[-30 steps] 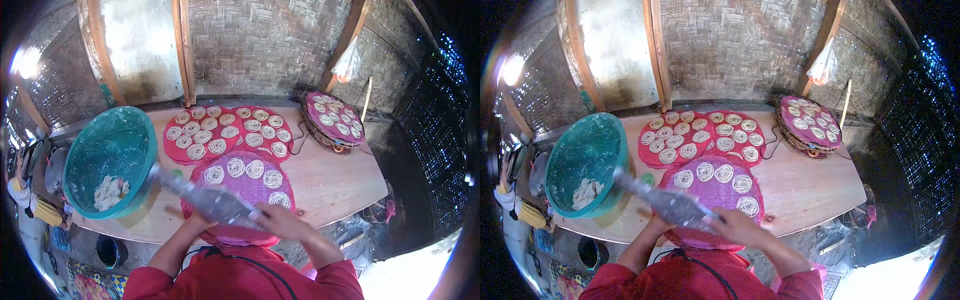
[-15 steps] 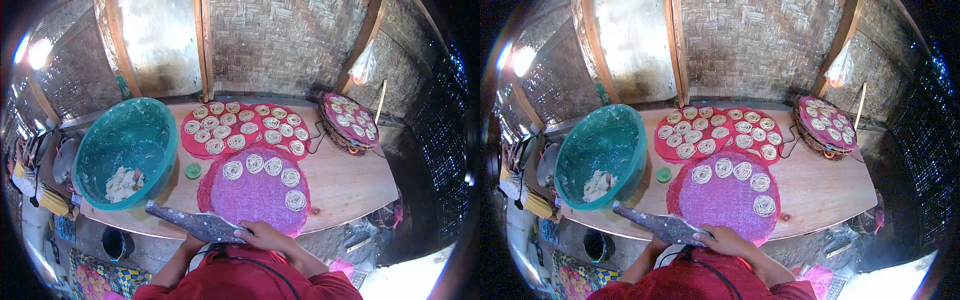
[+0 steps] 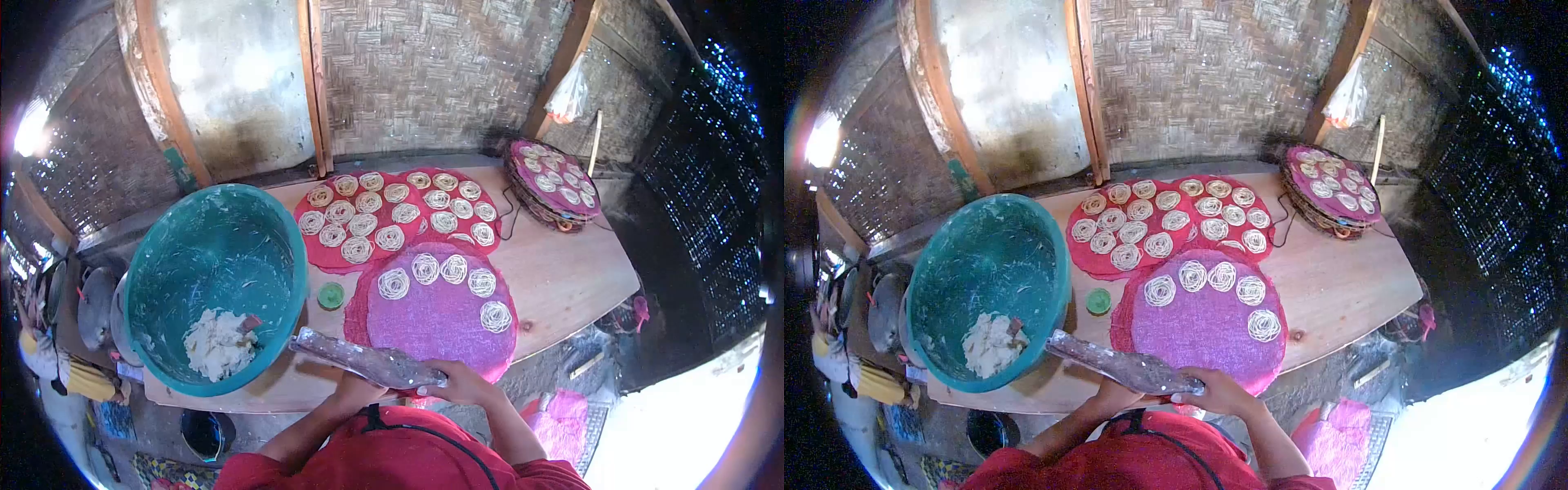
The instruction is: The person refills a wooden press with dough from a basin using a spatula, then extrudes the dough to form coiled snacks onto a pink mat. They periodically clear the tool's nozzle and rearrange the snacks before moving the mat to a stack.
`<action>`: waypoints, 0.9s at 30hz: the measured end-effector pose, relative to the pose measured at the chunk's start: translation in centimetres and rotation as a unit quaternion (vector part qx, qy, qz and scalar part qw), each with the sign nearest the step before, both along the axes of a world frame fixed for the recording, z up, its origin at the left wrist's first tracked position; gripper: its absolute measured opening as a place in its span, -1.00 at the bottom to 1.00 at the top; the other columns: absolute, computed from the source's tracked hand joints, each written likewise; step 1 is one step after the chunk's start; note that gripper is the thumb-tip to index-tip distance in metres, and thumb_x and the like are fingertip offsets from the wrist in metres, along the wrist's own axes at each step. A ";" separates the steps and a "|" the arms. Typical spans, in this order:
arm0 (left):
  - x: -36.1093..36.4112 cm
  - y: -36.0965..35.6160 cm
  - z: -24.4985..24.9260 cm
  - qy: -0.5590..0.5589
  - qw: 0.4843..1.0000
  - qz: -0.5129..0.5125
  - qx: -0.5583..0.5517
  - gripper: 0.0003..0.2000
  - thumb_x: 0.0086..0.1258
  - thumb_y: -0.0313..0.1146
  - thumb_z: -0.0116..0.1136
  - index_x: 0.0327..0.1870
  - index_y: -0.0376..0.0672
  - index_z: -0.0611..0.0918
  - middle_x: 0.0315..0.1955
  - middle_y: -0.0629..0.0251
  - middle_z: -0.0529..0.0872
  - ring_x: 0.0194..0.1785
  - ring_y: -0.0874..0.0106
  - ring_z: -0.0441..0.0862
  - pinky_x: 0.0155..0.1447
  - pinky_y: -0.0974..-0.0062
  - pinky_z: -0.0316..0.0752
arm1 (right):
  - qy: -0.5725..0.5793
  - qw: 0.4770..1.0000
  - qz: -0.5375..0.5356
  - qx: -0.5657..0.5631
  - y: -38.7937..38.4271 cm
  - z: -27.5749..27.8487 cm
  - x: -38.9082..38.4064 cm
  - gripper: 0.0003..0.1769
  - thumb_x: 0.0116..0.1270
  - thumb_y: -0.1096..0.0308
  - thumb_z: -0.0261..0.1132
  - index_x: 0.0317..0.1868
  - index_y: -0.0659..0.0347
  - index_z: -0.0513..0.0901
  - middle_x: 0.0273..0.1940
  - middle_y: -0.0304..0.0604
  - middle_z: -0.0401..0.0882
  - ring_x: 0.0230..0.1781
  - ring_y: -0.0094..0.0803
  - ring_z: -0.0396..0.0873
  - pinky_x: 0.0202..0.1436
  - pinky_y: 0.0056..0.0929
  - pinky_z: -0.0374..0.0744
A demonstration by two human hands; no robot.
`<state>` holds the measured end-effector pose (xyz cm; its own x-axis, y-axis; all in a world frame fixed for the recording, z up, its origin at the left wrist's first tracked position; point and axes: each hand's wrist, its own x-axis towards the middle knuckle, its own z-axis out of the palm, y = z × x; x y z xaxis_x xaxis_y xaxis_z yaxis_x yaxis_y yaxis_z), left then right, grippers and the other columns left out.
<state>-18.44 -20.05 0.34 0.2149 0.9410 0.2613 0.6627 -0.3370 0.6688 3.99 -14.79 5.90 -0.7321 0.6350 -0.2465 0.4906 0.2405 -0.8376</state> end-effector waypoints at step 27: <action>-8.0 -3.2 21.2 -0.411 0.805 -0.215 -0.370 -0.81 0.22 -0.44 0.14 -0.15 -0.22 0.55 -0.25 0.30 0.62 -0.16 0.41 0.56 -0.07 0.39 0.47 | 0.119 0.933 0.126 0.315 2.1 15.3 -9.9 -0.55 0.39 -0.03 -0.08 -0.22 0.22 0.48 -0.44 0.04 0.50 -0.38 0.01 0.54 -0.30 -0.12 0.48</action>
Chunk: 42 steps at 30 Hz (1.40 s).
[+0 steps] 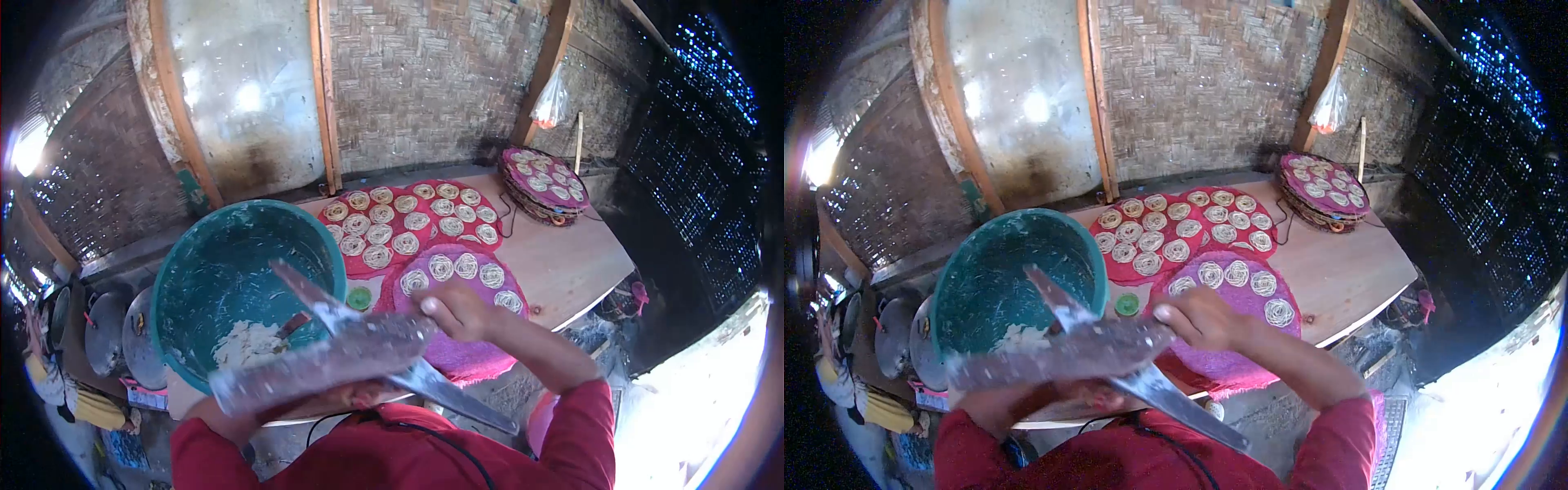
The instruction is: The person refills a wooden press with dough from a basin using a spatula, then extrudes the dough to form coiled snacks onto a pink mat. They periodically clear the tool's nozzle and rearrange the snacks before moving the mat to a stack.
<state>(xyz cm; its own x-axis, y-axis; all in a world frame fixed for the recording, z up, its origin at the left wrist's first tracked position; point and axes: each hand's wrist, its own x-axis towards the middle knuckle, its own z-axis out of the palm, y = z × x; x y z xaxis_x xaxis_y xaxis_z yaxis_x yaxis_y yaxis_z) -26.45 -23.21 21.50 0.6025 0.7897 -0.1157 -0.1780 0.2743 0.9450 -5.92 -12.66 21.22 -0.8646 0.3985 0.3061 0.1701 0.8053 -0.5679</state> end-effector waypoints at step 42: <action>-27.7 6.9 3.3 0.302 0.557 0.628 0.451 -0.66 0.12 -0.39 0.36 -0.09 -0.29 0.57 -0.18 0.24 0.65 -0.10 0.39 0.59 0.03 0.45 0.44 | -0.349 0.917 0.106 0.163 -5.0 -5.6 -25.6 -0.77 0.24 0.32 0.10 -0.23 0.27 0.62 -0.39 0.00 0.65 -0.35 -0.13 0.66 -0.33 -0.22 0.60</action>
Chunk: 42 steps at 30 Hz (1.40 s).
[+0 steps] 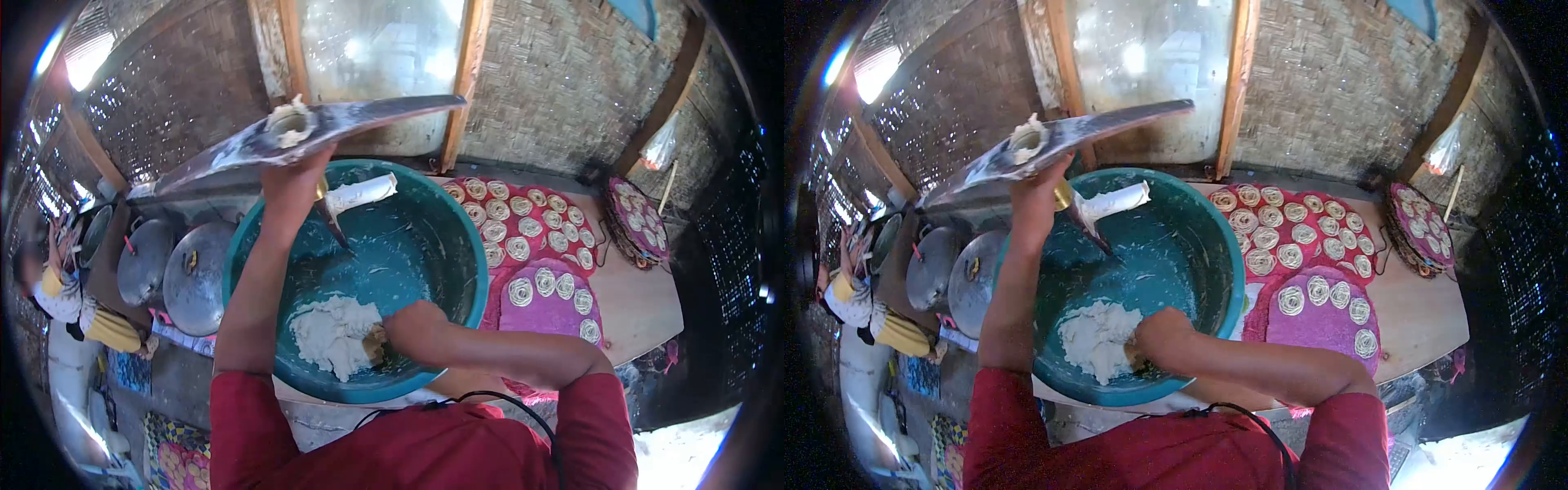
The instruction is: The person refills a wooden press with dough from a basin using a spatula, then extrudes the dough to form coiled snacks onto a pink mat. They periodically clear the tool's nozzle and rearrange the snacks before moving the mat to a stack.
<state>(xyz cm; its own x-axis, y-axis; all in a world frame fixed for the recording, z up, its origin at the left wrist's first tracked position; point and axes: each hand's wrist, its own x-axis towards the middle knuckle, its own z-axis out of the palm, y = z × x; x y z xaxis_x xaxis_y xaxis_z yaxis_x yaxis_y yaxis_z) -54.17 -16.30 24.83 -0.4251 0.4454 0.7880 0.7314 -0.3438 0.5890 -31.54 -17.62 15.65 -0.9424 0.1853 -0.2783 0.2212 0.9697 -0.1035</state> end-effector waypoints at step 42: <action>5.7 0.1 1.5 0.325 0.933 -0.122 -0.094 -0.73 -0.05 -0.22 0.32 -0.32 -0.03 0.58 -0.46 0.27 0.53 -0.34 0.20 0.54 -0.29 0.28 0.45 | 0.194 0.869 -0.271 -0.367 5.9 20.4 19.9 -0.59 0.30 0.26 0.28 0.01 0.43 0.56 -0.35 -0.17 0.64 -0.40 -0.56 0.52 -0.32 -0.56 0.50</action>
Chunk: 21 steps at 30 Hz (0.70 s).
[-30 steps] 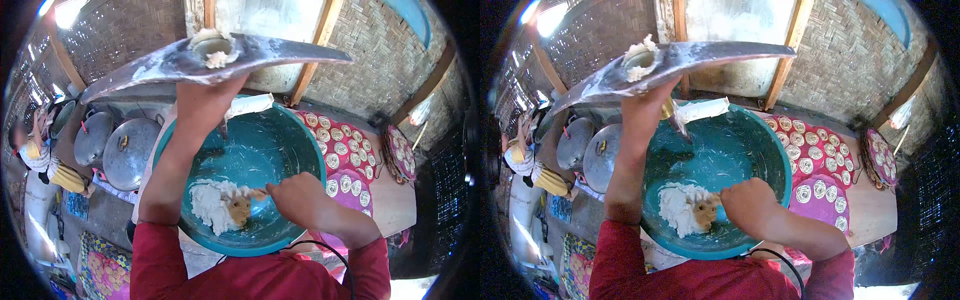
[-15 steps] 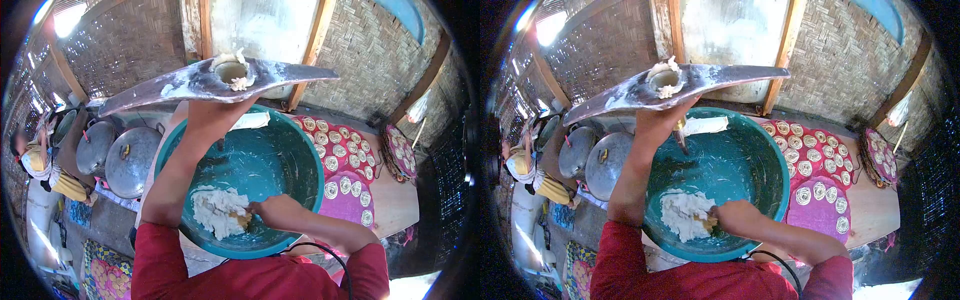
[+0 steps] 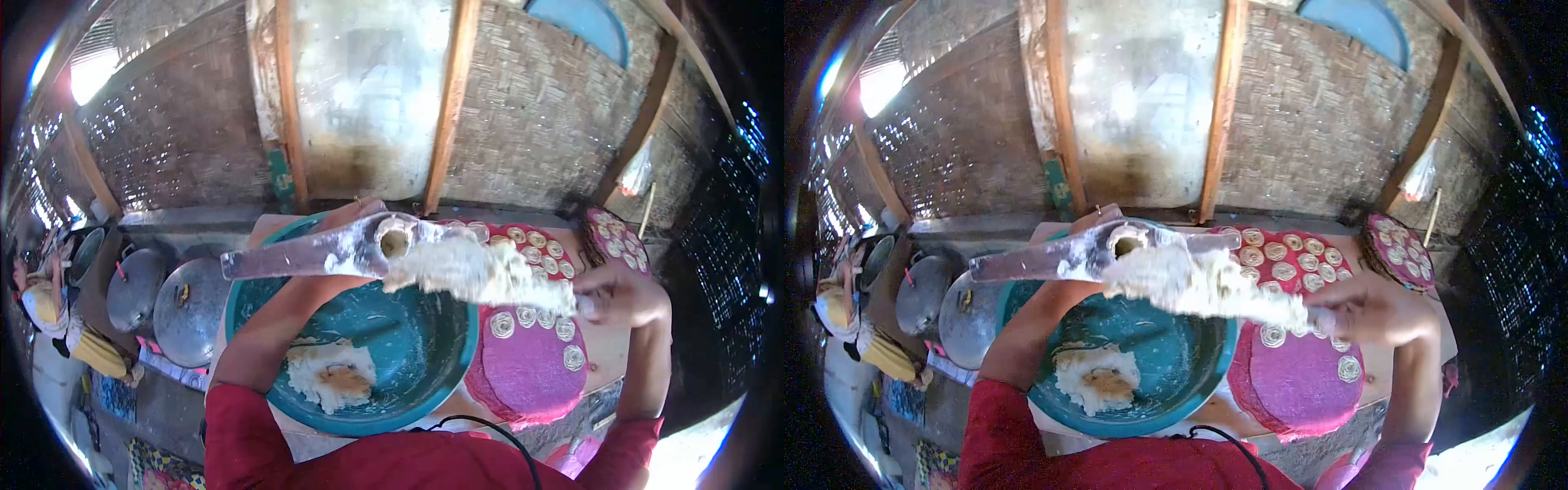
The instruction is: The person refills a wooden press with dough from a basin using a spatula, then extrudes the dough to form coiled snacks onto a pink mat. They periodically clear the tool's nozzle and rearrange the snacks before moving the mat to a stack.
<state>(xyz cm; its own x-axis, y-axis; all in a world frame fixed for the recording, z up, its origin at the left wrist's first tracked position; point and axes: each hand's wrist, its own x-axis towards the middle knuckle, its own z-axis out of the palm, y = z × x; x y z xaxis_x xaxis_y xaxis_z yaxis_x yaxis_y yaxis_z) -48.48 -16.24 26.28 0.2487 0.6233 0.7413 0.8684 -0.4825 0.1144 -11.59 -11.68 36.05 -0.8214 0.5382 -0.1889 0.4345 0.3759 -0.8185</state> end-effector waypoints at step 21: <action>3.7 1.2 -0.1 0.149 0.981 0.126 0.009 -0.75 0.13 -0.05 0.19 -0.35 -0.01 0.62 -0.40 0.25 0.63 -0.26 0.24 0.58 -0.17 0.34 0.48 | -0.114 0.596 -0.053 0.793 -10.1 1.1 -0.8 -0.68 0.06 0.36 0.17 -0.12 0.19 0.58 -0.56 -0.32 0.34 -0.57 -0.46 0.40 -0.59 -0.51 0.34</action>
<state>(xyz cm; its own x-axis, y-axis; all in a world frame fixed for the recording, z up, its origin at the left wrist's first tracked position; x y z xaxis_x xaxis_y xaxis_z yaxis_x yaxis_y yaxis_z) -44.81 -15.04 26.23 0.2955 0.6800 0.6710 0.9539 -0.2481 -0.1687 -12.36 -21.79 37.19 -0.8175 0.2343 0.5261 0.5560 0.5594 0.6148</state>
